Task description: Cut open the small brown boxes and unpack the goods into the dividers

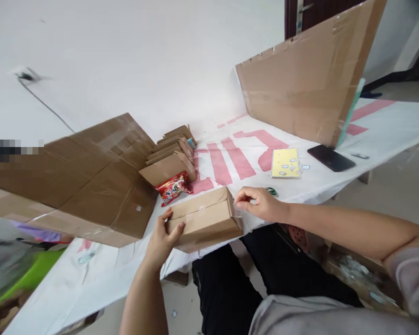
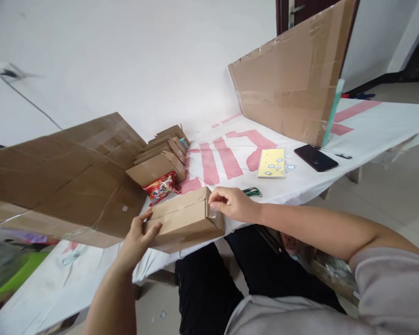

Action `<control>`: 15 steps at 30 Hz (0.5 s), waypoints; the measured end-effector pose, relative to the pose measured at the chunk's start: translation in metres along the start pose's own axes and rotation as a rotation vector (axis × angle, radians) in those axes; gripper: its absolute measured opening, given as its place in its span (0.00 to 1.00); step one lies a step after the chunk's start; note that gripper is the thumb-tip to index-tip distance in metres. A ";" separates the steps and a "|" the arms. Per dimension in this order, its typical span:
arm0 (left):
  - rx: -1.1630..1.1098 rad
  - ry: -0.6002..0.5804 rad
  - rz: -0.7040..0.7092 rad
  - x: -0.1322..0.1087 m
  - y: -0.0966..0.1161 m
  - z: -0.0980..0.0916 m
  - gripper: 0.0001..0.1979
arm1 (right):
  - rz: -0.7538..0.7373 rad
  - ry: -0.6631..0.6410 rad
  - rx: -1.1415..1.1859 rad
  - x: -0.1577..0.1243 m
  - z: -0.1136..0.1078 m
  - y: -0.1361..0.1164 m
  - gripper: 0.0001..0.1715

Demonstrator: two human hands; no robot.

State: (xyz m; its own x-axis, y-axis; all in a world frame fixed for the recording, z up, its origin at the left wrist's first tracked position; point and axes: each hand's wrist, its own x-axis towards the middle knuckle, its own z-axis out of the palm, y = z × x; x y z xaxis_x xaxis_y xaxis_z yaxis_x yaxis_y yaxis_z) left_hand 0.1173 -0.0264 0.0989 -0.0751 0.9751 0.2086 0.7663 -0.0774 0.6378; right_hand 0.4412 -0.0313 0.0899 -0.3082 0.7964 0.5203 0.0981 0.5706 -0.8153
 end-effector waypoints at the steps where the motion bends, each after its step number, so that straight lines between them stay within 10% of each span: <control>1: 0.007 0.002 -0.003 0.000 0.001 0.000 0.29 | 0.044 0.012 -0.015 -0.014 -0.007 0.005 0.06; 8: 0.072 0.017 0.003 -0.002 0.004 -0.001 0.29 | 0.577 -0.222 -0.199 -0.128 -0.059 0.080 0.08; 15: 0.099 -0.006 -0.018 -0.001 0.010 -0.002 0.33 | 1.130 -0.041 -0.505 -0.261 -0.080 0.176 0.13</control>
State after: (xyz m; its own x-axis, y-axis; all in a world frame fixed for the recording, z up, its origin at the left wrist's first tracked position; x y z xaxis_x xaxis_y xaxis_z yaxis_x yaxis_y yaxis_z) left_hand 0.1233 -0.0287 0.1065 -0.0859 0.9774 0.1933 0.8244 -0.0392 0.5647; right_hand 0.6147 -0.1225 -0.1694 0.1579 0.8903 -0.4272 0.6792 -0.4119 -0.6074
